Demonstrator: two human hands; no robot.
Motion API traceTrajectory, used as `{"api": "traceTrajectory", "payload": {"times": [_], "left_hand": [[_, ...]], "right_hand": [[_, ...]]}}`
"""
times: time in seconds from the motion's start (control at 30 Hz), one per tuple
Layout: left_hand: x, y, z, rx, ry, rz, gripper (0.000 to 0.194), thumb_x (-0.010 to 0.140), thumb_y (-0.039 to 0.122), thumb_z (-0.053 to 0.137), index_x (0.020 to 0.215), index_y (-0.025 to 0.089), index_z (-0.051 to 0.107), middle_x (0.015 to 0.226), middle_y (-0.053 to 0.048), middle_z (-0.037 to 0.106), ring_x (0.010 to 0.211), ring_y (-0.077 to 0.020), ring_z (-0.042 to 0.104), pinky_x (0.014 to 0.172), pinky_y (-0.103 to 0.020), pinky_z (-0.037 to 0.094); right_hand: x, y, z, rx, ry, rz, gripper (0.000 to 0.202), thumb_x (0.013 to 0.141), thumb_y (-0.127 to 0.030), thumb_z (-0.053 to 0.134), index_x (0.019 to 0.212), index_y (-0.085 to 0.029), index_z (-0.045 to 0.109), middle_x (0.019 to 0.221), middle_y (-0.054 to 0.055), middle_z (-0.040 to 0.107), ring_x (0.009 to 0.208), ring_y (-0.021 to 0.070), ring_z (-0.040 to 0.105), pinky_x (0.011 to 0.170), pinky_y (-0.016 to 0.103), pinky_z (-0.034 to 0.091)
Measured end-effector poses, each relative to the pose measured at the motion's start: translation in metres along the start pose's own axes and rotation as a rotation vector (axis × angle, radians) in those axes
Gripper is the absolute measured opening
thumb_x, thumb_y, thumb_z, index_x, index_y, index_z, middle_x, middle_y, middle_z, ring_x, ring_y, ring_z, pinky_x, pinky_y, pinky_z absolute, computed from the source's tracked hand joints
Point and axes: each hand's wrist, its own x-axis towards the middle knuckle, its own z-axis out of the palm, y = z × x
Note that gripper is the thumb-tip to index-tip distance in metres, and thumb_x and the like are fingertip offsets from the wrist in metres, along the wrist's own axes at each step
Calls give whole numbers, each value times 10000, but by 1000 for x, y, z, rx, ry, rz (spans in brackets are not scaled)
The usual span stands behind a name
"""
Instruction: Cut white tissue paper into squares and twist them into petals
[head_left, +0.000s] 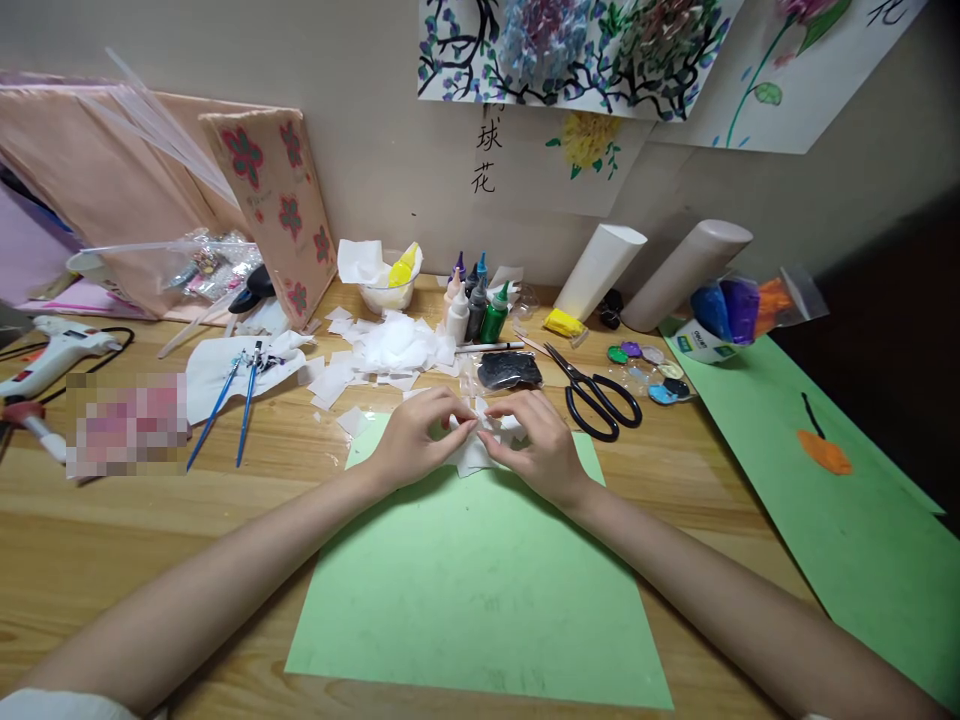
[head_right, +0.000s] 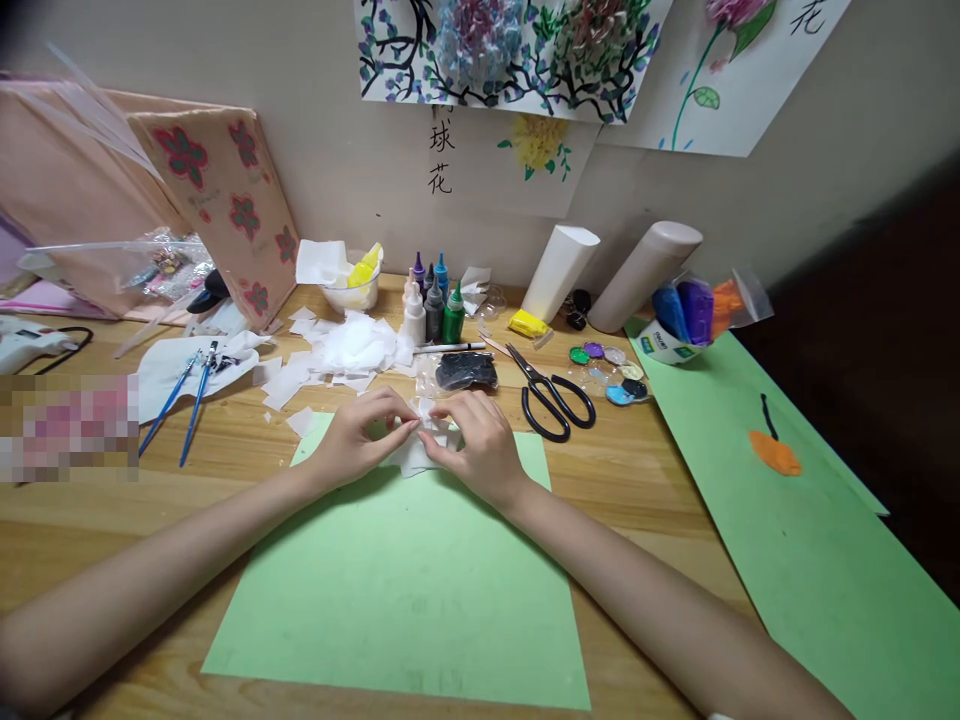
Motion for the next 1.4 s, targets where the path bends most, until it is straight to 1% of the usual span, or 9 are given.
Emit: {"api": "traceTrajectory", "payload": {"times": [0.1, 0.2, 0.3, 0.47, 0.63, 0.83, 1.03, 1.23, 1.4], "left_hand": [[-1, 1, 1, 5, 36, 43, 113, 839, 247, 547, 819, 180, 635, 753, -18, 594, 651, -105, 509, 636, -248, 412], [-1, 3, 1, 6, 58, 18, 95, 832, 231, 540, 785, 173, 599, 729, -10, 574, 643, -104, 495, 615, -244, 404], [1, 2, 0, 6, 66, -56, 82, 814, 211, 531, 746, 171, 553, 704, -4, 557, 637, -107, 479, 592, -238, 395], [4, 0, -2, -41, 14, -185, 72, 779, 171, 523, 707, 169, 523, 663, 18, 547, 597, -95, 454, 548, -216, 372], [5, 3, -5, -77, -112, -178, 120, 811, 204, 480, 696, 171, 489, 658, 19, 507, 598, -101, 435, 545, -225, 355], [-1, 7, 1, 153, 94, 17, 120, 790, 279, 568, 785, 179, 501, 761, -19, 532, 716, -139, 480, 637, -265, 392], [-3, 8, 8, 322, 90, 25, 148, 826, 320, 544, 846, 178, 583, 802, -40, 593, 762, -159, 530, 675, -288, 399], [-4, 3, 8, 350, 125, 25, 148, 811, 314, 554, 780, 178, 602, 738, -25, 593, 707, -146, 528, 648, -280, 388], [-4, 2, 9, 329, 136, 45, 151, 805, 290, 556, 745, 168, 622, 703, -27, 590, 679, -139, 533, 627, -269, 397]], "right_hand": [[-1, -1, -1, -5, 25, 20, 18, 811, -188, 571, 823, -192, 584, 773, 50, 643, 744, 199, 546, 676, 332, 422], [-1, -3, -2, 25, 72, 95, 65, 831, -177, 529, 794, -198, 579, 753, 48, 624, 734, 193, 538, 682, 330, 418], [0, -1, -2, 120, 185, 271, 91, 851, -227, 504, 789, -197, 565, 764, 43, 594, 728, 179, 526, 666, 313, 420], [2, 11, 2, 475, 306, 597, 181, 852, -366, 510, 797, -193, 515, 713, 6, 535, 642, 137, 511, 573, 251, 418], [6, 14, 4, 760, 176, 701, 224, 805, -395, 578, 742, -184, 541, 602, -29, 509, 544, 109, 485, 516, 227, 403], [4, 2, 5, 742, 41, 692, 234, 752, -393, 645, 694, -170, 604, 575, -22, 542, 542, 110, 503, 528, 232, 422], [0, -3, 7, 831, -68, 700, 207, 728, -381, 675, 734, -175, 690, 680, 24, 664, 617, 139, 587, 604, 273, 500], [1, -8, 7, 846, -102, 709, 203, 721, -374, 677, 773, -184, 725, 724, 29, 702, 674, 158, 629, 670, 311, 535], [2, -8, 7, 873, -114, 774, 190, 667, -331, 725, 787, -185, 731, 727, 32, 712, 642, 150, 635, 654, 305, 530]]}}
